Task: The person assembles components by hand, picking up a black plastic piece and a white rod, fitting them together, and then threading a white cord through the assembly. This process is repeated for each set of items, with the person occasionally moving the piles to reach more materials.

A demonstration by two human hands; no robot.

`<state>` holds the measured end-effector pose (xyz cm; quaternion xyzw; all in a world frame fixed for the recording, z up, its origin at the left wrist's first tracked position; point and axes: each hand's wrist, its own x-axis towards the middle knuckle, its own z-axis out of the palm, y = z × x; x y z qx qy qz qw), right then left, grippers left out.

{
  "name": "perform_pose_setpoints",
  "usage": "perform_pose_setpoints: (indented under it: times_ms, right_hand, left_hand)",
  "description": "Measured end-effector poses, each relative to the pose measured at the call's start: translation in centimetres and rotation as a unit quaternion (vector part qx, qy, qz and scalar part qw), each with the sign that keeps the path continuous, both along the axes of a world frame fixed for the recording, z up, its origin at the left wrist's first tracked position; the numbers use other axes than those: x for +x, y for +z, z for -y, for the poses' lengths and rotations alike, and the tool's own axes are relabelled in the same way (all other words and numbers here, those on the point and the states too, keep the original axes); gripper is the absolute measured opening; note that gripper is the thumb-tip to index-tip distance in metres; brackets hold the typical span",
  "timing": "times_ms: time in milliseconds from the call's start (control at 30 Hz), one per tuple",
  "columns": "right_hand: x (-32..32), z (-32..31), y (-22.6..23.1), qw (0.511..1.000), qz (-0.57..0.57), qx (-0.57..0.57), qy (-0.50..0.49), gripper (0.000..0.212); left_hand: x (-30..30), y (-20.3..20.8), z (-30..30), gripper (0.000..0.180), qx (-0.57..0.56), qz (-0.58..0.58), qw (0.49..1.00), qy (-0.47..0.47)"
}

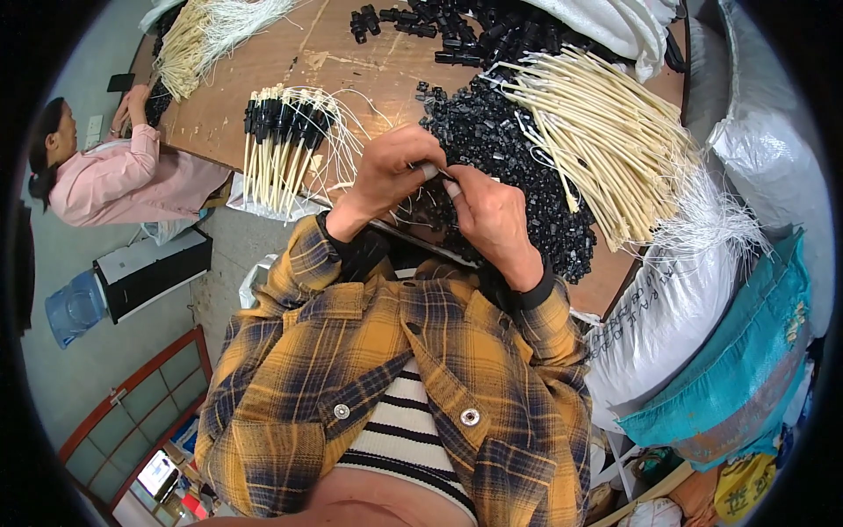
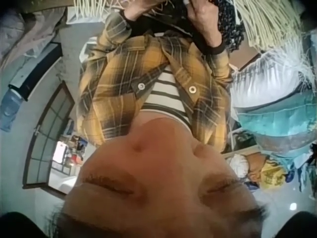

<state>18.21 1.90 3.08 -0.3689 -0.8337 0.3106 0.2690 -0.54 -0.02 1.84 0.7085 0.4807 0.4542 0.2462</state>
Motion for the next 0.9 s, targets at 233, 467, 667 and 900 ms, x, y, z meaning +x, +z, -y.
perform_pose_setpoints:
  times_ms: [233, 467, 667, 900]
  right_hand:
    - [-0.2, -0.3, 0.1, 0.988, -0.105, -0.117, 0.009, 0.019]
    - [0.4, -0.2, -0.6, 0.996, -0.008, -0.086, 0.036, 0.023]
    - [0.5, -0.1, -1.1, 0.998, -0.005, -0.066, 0.008, 0.023]
    - [0.5, -0.3, -1.3, 0.983, -0.087, -0.159, 0.016, 0.018]
  left_hand:
    - [-0.1, 0.2, 0.9, 0.016, -0.026, 0.072, 0.997, 0.027]
    - [0.1, -0.7, 1.0, 0.015, -0.083, 0.124, 0.988, 0.036]
    - [-0.1, -1.2, 0.9, 0.017, -0.083, 0.091, 0.992, -0.010]
    - [-0.1, -0.5, 0.8, 0.018, 0.011, 0.071, 0.996, -0.051]
